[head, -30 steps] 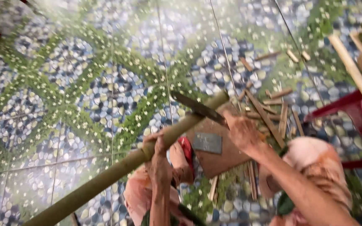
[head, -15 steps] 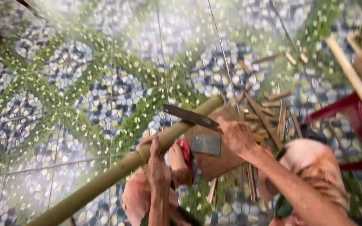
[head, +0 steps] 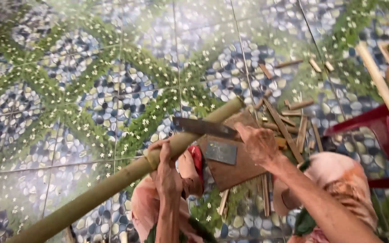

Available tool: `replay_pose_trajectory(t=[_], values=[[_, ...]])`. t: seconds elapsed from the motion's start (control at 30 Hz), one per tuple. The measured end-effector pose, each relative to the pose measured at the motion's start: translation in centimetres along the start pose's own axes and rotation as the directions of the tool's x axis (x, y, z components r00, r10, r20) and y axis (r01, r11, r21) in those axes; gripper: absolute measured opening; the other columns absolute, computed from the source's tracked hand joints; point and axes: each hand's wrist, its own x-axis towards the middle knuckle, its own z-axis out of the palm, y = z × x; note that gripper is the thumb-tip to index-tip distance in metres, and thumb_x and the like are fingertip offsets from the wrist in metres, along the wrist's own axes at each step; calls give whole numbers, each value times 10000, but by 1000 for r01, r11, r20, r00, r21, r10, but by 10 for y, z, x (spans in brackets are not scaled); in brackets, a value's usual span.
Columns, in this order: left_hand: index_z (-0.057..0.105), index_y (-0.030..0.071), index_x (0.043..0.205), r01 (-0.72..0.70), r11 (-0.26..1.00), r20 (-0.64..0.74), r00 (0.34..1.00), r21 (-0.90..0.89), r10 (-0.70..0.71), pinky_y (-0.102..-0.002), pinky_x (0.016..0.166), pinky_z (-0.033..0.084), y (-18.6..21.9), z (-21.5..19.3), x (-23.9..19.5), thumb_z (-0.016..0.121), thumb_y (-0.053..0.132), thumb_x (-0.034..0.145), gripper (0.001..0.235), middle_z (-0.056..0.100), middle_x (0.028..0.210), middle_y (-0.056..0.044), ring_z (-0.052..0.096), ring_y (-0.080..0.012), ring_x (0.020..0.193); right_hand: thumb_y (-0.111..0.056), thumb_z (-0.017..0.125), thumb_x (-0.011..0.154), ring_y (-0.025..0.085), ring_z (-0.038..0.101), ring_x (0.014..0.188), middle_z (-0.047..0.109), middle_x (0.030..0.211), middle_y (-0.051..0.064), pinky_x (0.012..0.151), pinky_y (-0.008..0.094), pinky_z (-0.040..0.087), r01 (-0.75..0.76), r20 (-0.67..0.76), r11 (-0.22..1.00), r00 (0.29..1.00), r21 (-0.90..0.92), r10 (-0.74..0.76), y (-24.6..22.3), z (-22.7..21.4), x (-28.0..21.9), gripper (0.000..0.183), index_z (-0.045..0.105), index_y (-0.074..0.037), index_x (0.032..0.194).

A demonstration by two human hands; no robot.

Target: The person sits on the floor and uses a knife to split and shape a bamboo pole. They repeatedly rotate the pole and shave its surface to create a flat, tapered section.

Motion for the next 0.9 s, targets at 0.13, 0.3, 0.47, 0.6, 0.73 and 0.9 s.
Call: replay_pose_trajectory(t=[0.13, 0.3, 0.47, 0.6, 0.73, 0.9], values=[[743, 87, 907, 19, 997, -40, 999, -73, -22, -529, 920, 606, -19, -10, 9, 844, 107, 830, 129, 723, 990, -135, 683, -265, 1009, -210, 542, 966, 276, 745, 720, 699, 694, 65, 667, 441, 600, 42, 8, 999, 999, -11, -42, -10, 2, -32, 57, 540, -259, 995], [709, 83, 864, -51, 996, -42, 998, -79, 48, -484, 872, 614, -9, 2, 8, 848, 12, 789, 173, 730, 920, -116, 690, -213, 968, -208, 537, 929, 164, 676, 549, 667, 603, 12, 521, 324, 524, 220, -126, 950, 960, -222, -251, -16, 17, 8, 86, 540, -286, 966], [545, 57, 1307, 226, 953, 37, 974, -203, -223, -465, 1102, 481, -8, -22, 4, 722, 218, 871, 497, 551, 1396, -129, 520, -257, 1304, -93, 557, 965, 228, 661, 574, 688, 795, 87, 504, 324, 551, 278, -134, 958, 954, 73, -267, -37, -51, 1, 220, 603, -138, 1175], [611, 69, 1187, 310, 844, -12, 936, -438, -351, -470, 1044, 563, -36, -27, 34, 814, 149, 855, 397, 642, 1208, -56, 615, -245, 1216, -106, 563, 985, 105, 552, 532, 580, 660, 27, 532, 261, 495, 174, -102, 904, 968, -391, -230, 32, 20, 15, 92, 627, -162, 951], [591, -42, 1192, 201, 977, -126, 970, -74, -209, -441, 1062, 542, 19, 18, -1, 882, 279, 764, 609, 667, 1212, -148, 639, -258, 1222, -168, 516, 1010, 367, 786, 845, 766, 868, 188, 618, 497, 639, -91, 41, 996, 995, -5, 91, -24, -28, 10, 214, 633, -198, 1187], [727, 114, 878, -74, 997, 23, 997, 14, 73, -482, 843, 640, -6, -1, 1, 843, 172, 865, 130, 675, 900, -52, 657, -204, 932, -263, 610, 985, 494, 546, 1296, 650, 1293, 307, 1071, 617, 372, -157, 170, 982, 976, 108, 137, 30, 9, 35, 350, 636, -77, 1281]])
